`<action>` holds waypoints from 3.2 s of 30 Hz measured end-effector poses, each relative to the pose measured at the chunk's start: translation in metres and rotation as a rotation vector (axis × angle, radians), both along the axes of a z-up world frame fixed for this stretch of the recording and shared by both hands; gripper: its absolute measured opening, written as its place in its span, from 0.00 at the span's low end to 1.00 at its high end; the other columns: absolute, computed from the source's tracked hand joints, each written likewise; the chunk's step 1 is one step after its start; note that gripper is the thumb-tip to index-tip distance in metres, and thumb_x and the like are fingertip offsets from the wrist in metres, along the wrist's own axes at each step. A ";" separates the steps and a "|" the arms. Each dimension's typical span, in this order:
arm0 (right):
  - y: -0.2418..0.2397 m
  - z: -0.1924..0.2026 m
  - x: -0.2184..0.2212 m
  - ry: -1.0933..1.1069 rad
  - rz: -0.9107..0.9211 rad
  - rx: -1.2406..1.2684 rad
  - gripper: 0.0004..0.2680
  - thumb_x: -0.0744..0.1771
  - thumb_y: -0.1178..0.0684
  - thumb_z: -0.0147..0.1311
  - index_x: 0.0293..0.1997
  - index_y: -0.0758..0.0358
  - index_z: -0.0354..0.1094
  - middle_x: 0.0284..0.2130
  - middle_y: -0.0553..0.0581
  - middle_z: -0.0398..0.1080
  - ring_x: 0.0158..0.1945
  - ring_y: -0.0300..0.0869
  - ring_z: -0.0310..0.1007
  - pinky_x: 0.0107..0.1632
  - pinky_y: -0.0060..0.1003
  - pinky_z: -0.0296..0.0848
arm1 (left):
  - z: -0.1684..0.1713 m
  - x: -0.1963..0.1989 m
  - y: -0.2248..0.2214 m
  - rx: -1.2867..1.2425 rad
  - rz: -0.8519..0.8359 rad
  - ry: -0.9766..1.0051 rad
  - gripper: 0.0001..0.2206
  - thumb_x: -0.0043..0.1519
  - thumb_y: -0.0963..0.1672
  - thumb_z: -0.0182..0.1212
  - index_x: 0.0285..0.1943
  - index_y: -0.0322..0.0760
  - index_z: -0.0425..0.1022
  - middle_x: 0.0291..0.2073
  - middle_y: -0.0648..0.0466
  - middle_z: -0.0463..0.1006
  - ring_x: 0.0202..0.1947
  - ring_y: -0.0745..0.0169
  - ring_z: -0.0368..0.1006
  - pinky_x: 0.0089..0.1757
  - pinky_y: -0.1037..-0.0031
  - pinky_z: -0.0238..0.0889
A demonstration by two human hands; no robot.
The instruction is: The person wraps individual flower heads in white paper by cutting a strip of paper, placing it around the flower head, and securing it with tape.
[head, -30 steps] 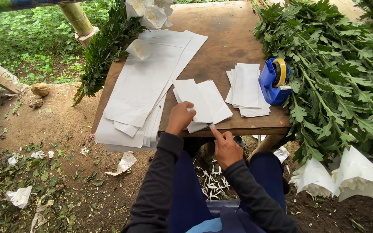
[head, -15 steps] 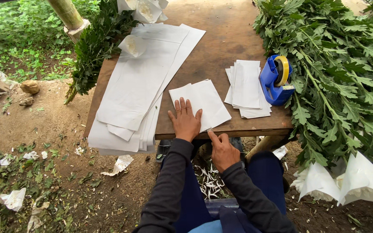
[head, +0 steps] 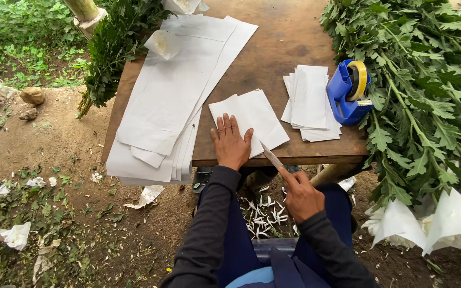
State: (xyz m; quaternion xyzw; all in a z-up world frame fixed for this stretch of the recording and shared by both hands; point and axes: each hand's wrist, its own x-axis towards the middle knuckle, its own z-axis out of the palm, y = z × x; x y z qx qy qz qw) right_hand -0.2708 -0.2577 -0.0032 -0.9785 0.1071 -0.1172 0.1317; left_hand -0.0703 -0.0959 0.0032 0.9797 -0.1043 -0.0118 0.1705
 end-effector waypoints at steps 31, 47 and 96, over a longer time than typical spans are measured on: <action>-0.015 -0.038 0.003 -0.007 -0.069 0.071 0.11 0.70 0.39 0.43 0.59 0.25 0.63 0.46 0.39 0.65 0.36 0.51 0.80 0.41 0.49 0.81 | 0.005 0.001 0.004 0.021 -0.047 0.039 0.37 0.71 0.62 0.24 0.81 0.37 0.46 0.81 0.45 0.38 0.81 0.47 0.28 0.69 0.36 0.19; 0.041 0.014 0.083 -0.085 0.038 0.096 0.10 0.70 0.52 0.42 0.58 0.43 0.61 0.40 0.49 0.61 0.32 0.58 0.78 0.35 0.55 0.79 | 0.014 -0.001 0.005 0.019 -0.050 0.018 0.35 0.71 0.61 0.23 0.82 0.43 0.47 0.81 0.46 0.40 0.81 0.46 0.30 0.69 0.35 0.22; 0.012 0.026 0.129 -0.011 0.011 0.044 0.07 0.70 0.50 0.44 0.53 0.49 0.61 0.47 0.51 0.59 0.33 0.67 0.78 0.41 0.62 0.78 | 0.001 0.030 0.003 0.093 -0.084 -0.008 0.34 0.70 0.58 0.29 0.81 0.39 0.47 0.81 0.49 0.40 0.81 0.47 0.31 0.69 0.35 0.27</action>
